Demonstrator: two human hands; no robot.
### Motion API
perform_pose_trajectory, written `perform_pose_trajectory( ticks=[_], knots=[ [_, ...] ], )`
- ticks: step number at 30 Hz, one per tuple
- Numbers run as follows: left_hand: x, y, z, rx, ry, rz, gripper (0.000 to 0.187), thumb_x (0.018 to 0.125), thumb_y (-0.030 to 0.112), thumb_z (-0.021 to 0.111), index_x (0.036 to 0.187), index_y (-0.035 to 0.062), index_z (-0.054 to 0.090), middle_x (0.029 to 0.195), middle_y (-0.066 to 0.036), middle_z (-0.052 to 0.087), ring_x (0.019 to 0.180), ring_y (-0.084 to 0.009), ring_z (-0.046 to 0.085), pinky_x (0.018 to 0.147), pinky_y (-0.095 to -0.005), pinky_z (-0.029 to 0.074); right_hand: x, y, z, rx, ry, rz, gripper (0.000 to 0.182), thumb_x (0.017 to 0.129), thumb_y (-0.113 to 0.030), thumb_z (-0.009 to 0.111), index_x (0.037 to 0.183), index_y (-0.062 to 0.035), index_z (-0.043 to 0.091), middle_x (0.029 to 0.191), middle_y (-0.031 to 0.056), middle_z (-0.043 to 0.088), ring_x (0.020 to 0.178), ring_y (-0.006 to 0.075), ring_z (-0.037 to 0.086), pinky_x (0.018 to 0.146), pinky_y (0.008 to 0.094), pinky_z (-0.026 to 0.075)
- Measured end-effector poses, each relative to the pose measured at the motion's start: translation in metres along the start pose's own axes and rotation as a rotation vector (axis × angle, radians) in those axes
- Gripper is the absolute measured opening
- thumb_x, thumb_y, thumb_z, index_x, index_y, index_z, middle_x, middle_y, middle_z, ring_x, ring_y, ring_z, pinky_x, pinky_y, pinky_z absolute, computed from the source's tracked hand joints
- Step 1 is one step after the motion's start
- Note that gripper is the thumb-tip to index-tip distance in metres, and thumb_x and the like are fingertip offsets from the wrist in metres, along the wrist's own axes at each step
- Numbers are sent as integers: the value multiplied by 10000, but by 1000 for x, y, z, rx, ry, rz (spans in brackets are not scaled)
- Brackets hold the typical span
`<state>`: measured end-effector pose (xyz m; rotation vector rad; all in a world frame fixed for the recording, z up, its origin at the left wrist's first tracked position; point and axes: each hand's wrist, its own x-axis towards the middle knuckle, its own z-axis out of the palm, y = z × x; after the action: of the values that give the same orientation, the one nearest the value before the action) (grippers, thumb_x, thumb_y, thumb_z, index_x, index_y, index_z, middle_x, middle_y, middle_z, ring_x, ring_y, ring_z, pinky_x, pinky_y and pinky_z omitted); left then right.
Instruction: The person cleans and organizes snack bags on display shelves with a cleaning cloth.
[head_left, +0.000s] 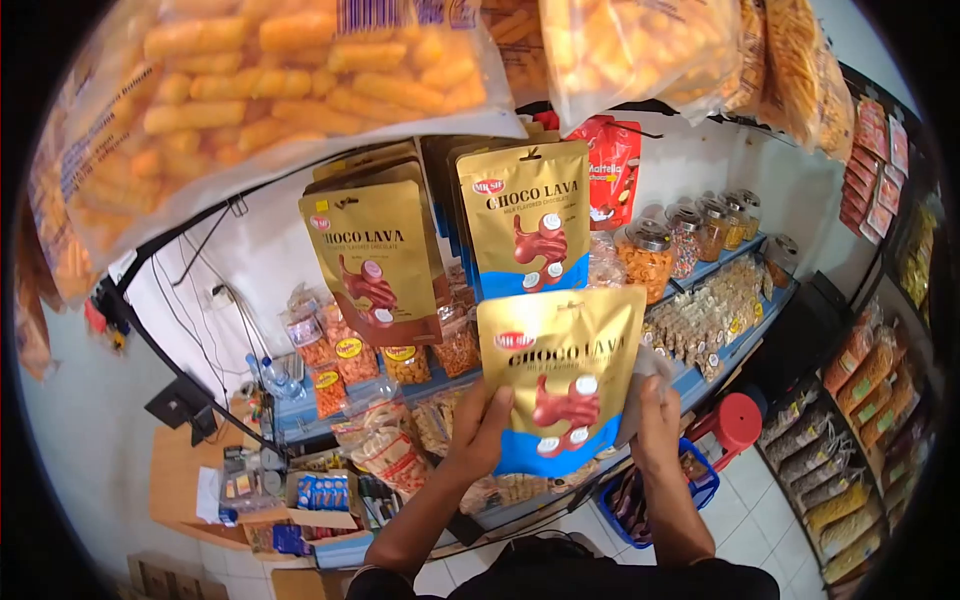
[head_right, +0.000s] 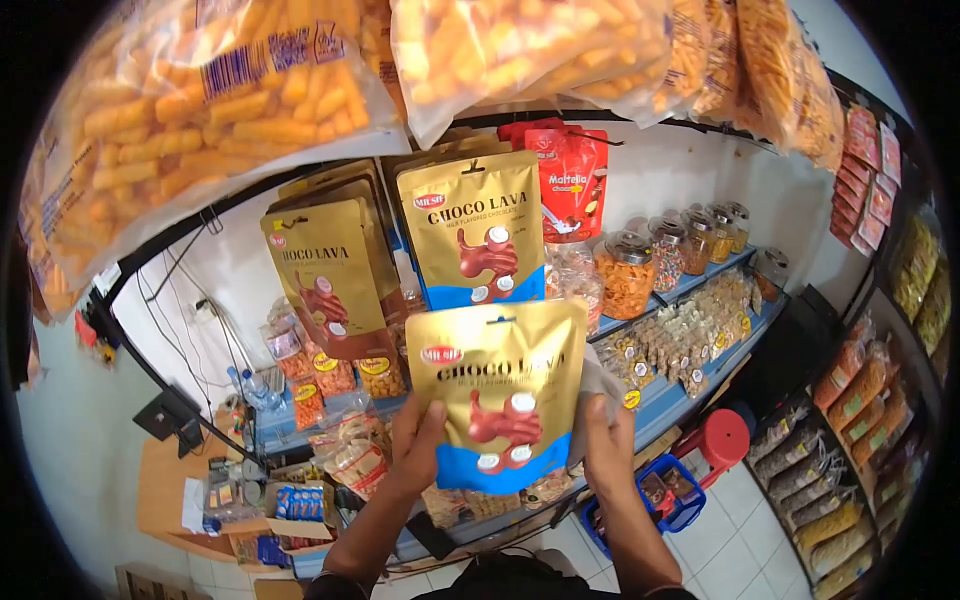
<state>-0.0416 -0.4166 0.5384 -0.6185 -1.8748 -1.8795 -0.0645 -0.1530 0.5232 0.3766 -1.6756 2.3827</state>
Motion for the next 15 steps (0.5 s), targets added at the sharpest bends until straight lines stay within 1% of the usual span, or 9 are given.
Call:
perform_pose_trajectory(
  ticks=[2,3,5,6,8,11,13,15],
  knots=[
    [26,9,-1,74,39,76,376,1133,112,475,1475,-27,541,1262,-99,690,1129,-139,640,938,-290,506,19,-8,19,-147,31,-159,456,1064,-313,707,1363,20,619,1303,97,705,1151,193,689,982,338,561],
    [43,18,6,7,101,188,387,1122,84,488,1488,-37,527,1293,-111,682,1183,-159,630,985,-314,498,30,-13,29,-225,46,-237,459,1048,-294,736,1364,18,620,1304,95,705,1159,194,688,992,338,559],
    [78,39,24,-138,235,414,422,1100,29,516,1513,-55,498,1356,-134,664,1292,-197,612,1079,-362,482,59,-30,49,-179,96,-266,463,996,-218,799,1355,30,642,1255,102,735,1111,172,701,969,326,566],
    [94,41,27,-122,292,481,428,1087,12,530,1509,-54,507,1362,-145,664,1294,-209,617,1077,-371,488,76,-39,57,-157,117,-280,472,970,-180,831,1350,35,654,1230,105,750,1088,160,708,957,320,569],
    [123,40,30,-88,414,606,444,1060,-22,559,1502,-51,526,1372,-165,663,1299,-232,628,1073,-388,500,110,-54,68,-121,94,-306,463,966,-162,832,1344,37,655,1230,116,751,1089,165,711,955,322,574],
    [150,53,8,546,333,613,461,1014,-51,581,1475,-30,576,1378,-204,667,1289,-301,654,1064,-412,516,158,-53,73,-73,39,-322,444,971,-143,822,1341,37,654,1229,126,754,1089,171,718,943,324,584],
    [164,48,11,563,393,609,476,983,-63,595,1456,-11,608,1371,-224,670,1269,-343,666,1055,-431,524,175,-52,76,-19,0,-290,404,984,-127,807,1329,34,672,1215,126,764,1062,170,732,920,319,594],
    [174,42,13,584,440,612,490,963,-71,600,1447,2,625,1362,-238,673,1248,-373,676,1047,-445,529,185,-46,75,-15,-35,-257,412,984,-168,820,1325,20,684,1218,108,768,1055,163,734,916,316,593]
  ],
)
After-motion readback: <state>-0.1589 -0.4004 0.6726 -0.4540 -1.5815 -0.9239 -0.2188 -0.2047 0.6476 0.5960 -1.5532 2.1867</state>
